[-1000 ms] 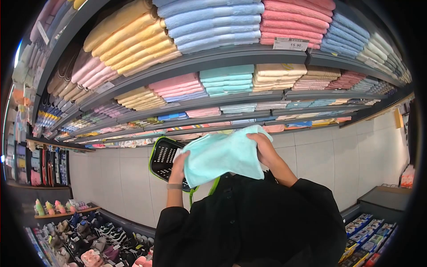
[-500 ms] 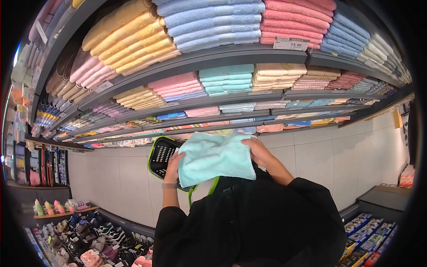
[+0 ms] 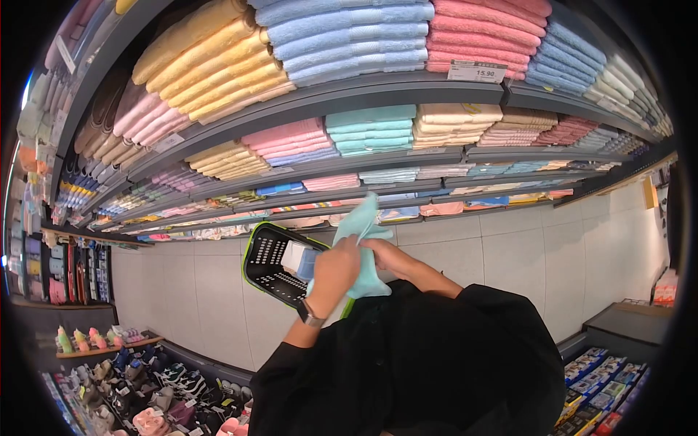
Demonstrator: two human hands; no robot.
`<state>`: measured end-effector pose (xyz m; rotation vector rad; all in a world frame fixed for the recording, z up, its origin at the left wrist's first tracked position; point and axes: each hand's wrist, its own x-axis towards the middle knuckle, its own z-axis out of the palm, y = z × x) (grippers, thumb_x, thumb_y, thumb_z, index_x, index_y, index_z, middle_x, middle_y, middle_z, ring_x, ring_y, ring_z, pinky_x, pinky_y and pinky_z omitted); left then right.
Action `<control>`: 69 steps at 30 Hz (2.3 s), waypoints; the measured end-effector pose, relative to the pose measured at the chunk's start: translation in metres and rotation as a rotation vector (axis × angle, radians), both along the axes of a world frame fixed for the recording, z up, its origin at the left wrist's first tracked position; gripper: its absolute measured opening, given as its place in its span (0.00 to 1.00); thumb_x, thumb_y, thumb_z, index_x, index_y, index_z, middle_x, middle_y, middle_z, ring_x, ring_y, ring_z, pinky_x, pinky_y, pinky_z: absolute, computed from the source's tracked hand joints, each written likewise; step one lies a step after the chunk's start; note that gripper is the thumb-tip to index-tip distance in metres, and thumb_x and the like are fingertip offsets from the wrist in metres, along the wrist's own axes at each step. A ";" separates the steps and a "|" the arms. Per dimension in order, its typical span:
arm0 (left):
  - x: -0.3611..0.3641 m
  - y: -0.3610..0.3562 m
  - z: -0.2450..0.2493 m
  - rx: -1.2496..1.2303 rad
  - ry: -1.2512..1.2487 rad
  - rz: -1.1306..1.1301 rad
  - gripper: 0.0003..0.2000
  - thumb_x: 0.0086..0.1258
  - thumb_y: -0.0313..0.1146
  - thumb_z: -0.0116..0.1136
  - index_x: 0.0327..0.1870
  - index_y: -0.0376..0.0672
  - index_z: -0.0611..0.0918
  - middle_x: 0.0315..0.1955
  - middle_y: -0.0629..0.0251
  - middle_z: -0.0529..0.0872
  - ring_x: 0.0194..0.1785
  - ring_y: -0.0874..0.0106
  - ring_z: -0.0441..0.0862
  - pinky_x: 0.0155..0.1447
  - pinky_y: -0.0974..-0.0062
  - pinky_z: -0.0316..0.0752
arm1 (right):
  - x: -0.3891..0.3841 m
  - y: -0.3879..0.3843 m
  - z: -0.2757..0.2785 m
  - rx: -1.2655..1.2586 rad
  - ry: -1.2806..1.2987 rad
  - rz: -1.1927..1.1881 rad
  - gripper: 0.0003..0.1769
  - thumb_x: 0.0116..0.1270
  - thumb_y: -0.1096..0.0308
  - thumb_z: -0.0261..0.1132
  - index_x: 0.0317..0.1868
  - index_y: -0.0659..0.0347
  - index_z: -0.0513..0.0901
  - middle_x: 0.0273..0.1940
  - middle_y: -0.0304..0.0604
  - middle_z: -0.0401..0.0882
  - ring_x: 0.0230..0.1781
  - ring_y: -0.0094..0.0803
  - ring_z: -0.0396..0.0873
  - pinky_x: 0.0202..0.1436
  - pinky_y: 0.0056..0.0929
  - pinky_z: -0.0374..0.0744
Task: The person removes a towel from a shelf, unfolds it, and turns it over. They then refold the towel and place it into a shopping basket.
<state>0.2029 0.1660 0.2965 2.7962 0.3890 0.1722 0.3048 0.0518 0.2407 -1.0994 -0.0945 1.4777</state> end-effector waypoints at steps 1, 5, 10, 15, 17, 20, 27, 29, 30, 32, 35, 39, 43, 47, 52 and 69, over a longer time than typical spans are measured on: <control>0.000 -0.009 0.003 0.050 0.039 -0.004 0.13 0.64 0.29 0.56 0.49 0.38 0.78 0.33 0.55 0.83 0.28 0.54 0.82 0.34 0.63 0.78 | 0.000 -0.001 0.003 0.042 0.066 -0.026 0.26 0.71 0.52 0.55 0.61 0.62 0.70 0.55 0.46 0.75 0.53 0.34 0.76 0.54 0.40 0.76; -0.006 -0.015 0.009 -0.021 -0.012 -0.076 0.17 0.60 0.25 0.55 0.52 0.37 0.76 0.39 0.55 0.80 0.33 0.58 0.81 0.36 0.65 0.78 | -0.003 -0.004 -0.005 0.173 0.279 -0.200 0.29 0.70 0.50 0.57 0.63 0.62 0.68 0.58 0.45 0.73 0.59 0.36 0.73 0.62 0.43 0.70; -0.009 -0.028 0.008 -0.055 -0.103 -0.097 0.23 0.53 0.22 0.56 0.54 0.38 0.76 0.46 0.52 0.77 0.45 0.57 0.77 0.46 0.61 0.75 | 0.003 0.001 -0.011 0.198 0.316 -0.436 0.27 0.71 0.55 0.58 0.64 0.61 0.67 0.60 0.44 0.72 0.61 0.37 0.71 0.64 0.42 0.68; -0.020 -0.006 -0.019 0.027 -0.167 0.026 0.24 0.51 0.21 0.56 0.55 0.38 0.75 0.47 0.52 0.76 0.46 0.55 0.76 0.47 0.61 0.75 | 0.018 0.004 -0.022 0.340 0.366 -0.637 0.27 0.70 0.57 0.59 0.65 0.60 0.66 0.61 0.42 0.72 0.64 0.37 0.68 0.67 0.40 0.65; -0.026 -0.003 -0.032 -0.020 -0.181 0.033 0.24 0.52 0.21 0.55 0.54 0.37 0.76 0.47 0.52 0.76 0.46 0.55 0.76 0.48 0.62 0.75 | 0.024 -0.001 -0.017 0.365 0.390 -0.681 0.28 0.70 0.56 0.59 0.65 0.59 0.66 0.62 0.42 0.72 0.65 0.37 0.67 0.68 0.40 0.64; -0.038 0.001 -0.051 -0.197 -0.137 -0.010 0.22 0.54 0.22 0.54 0.54 0.36 0.76 0.47 0.52 0.77 0.48 0.56 0.77 0.50 0.64 0.74 | 0.037 -0.009 -0.006 0.369 0.401 -0.731 0.28 0.70 0.56 0.59 0.64 0.60 0.67 0.61 0.43 0.72 0.64 0.38 0.69 0.68 0.41 0.65; -0.039 0.073 -0.091 -1.388 -0.202 0.462 0.18 0.72 0.40 0.48 0.55 0.35 0.75 0.48 0.59 0.81 0.50 0.68 0.78 0.54 0.70 0.73 | 0.050 -0.030 0.027 0.431 0.350 -0.640 0.29 0.69 0.54 0.59 0.64 0.63 0.67 0.60 0.45 0.73 0.62 0.38 0.70 0.66 0.40 0.67; -0.030 0.080 -0.096 -1.669 -0.224 0.461 0.24 0.75 0.48 0.41 0.58 0.34 0.73 0.49 0.56 0.81 0.49 0.67 0.79 0.55 0.69 0.73 | 0.046 -0.030 0.027 0.400 0.361 -0.617 0.29 0.69 0.55 0.59 0.65 0.63 0.66 0.61 0.46 0.73 0.62 0.39 0.70 0.66 0.41 0.67; -0.028 0.079 -0.096 -1.769 -0.231 0.385 0.24 0.75 0.47 0.42 0.59 0.34 0.72 0.49 0.56 0.81 0.49 0.67 0.79 0.55 0.68 0.73 | 0.042 -0.028 0.026 0.373 0.346 -0.617 0.30 0.70 0.55 0.59 0.65 0.63 0.66 0.62 0.47 0.72 0.62 0.40 0.71 0.67 0.42 0.67; -0.022 0.074 -0.099 -1.968 -0.230 0.222 0.23 0.74 0.45 0.42 0.60 0.35 0.71 0.49 0.56 0.81 0.50 0.66 0.79 0.56 0.67 0.72 | 0.039 -0.026 0.027 0.352 0.323 -0.623 0.30 0.70 0.55 0.59 0.65 0.64 0.65 0.62 0.49 0.72 0.62 0.42 0.71 0.67 0.43 0.67; -0.016 0.063 -0.091 -1.868 -0.404 0.130 0.23 0.70 0.33 0.43 0.66 0.36 0.65 0.60 0.54 0.73 0.60 0.62 0.74 0.61 0.67 0.71 | 0.038 -0.026 0.030 0.394 0.355 -0.609 0.30 0.68 0.57 0.61 0.65 0.63 0.66 0.62 0.48 0.72 0.62 0.41 0.71 0.67 0.42 0.67; -0.006 0.050 -0.061 -1.327 -0.386 0.204 0.28 0.66 0.21 0.49 0.69 0.36 0.61 0.69 0.55 0.64 0.68 0.63 0.67 0.65 0.68 0.69 | 0.041 -0.030 0.031 0.467 0.510 -0.543 0.30 0.65 0.59 0.63 0.63 0.63 0.68 0.60 0.47 0.73 0.61 0.41 0.71 0.67 0.41 0.67; -0.007 0.046 -0.059 -1.252 -0.390 0.198 0.29 0.62 0.17 0.54 0.67 0.37 0.64 0.62 0.57 0.72 0.63 0.69 0.71 0.66 0.72 0.65 | 0.037 -0.027 0.022 0.409 0.506 -0.547 0.29 0.65 0.55 0.61 0.61 0.65 0.71 0.58 0.49 0.76 0.58 0.43 0.75 0.64 0.42 0.71; -0.017 0.044 -0.046 -1.069 -0.445 0.173 0.21 0.64 0.19 0.53 0.60 0.35 0.72 0.56 0.58 0.78 0.57 0.70 0.76 0.62 0.74 0.68 | 0.035 -0.028 0.025 0.374 0.509 -0.556 0.26 0.67 0.57 0.59 0.59 0.65 0.73 0.56 0.49 0.78 0.57 0.42 0.76 0.64 0.42 0.71; -0.029 0.044 -0.021 -0.721 -0.576 0.307 0.13 0.65 0.20 0.51 0.50 0.32 0.79 0.44 0.58 0.84 0.48 0.69 0.81 0.54 0.74 0.74 | 0.039 -0.027 0.020 0.408 0.510 -0.580 0.24 0.69 0.61 0.57 0.61 0.65 0.71 0.57 0.47 0.76 0.59 0.40 0.73 0.66 0.41 0.69; -0.064 0.059 -0.100 -1.630 -0.507 0.419 0.14 0.72 0.26 0.45 0.55 0.30 0.74 0.48 0.54 0.82 0.51 0.65 0.80 0.56 0.69 0.74 | 0.029 -0.028 0.043 0.234 -0.081 -0.515 0.28 0.68 0.68 0.62 0.65 0.66 0.65 0.59 0.45 0.73 0.60 0.36 0.72 0.62 0.37 0.72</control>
